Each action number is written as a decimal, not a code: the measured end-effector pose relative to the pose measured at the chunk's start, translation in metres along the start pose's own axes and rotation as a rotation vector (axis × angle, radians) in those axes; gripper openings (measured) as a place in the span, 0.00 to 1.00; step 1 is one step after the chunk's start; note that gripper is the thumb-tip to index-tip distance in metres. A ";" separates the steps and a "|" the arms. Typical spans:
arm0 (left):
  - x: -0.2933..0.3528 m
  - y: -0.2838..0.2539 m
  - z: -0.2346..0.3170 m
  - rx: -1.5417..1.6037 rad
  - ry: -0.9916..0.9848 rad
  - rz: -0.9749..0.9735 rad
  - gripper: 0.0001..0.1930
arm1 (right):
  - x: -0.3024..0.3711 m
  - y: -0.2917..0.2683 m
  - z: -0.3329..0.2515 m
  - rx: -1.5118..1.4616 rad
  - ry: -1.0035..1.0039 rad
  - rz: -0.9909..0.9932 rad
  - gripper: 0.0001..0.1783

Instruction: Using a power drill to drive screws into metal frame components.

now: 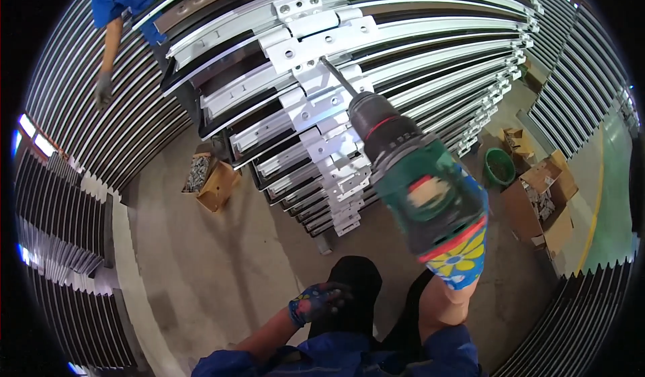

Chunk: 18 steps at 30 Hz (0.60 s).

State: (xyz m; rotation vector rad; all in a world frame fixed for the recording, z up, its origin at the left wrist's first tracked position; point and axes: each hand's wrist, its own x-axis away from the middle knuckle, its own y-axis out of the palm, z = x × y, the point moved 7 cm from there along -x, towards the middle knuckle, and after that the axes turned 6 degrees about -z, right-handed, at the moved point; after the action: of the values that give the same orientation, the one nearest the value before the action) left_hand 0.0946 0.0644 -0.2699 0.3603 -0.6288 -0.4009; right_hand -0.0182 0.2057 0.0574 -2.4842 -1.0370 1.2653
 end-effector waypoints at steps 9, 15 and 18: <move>0.001 0.000 0.002 -0.518 0.397 0.040 0.19 | -0.013 -0.043 0.033 0.173 0.121 0.162 0.21; -0.023 0.022 0.003 -0.005 0.032 0.048 0.15 | 0.006 -0.036 0.122 -1.150 0.208 0.325 0.16; -0.036 0.025 -0.024 0.310 -0.125 0.084 0.15 | 0.004 -0.055 0.101 -0.517 0.113 0.342 0.15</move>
State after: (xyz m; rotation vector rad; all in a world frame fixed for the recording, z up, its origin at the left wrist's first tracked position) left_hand 0.0899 0.1075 -0.2945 0.6052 -0.8283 -0.2457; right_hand -0.1214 0.2330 0.0155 -3.1969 -1.0485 1.0100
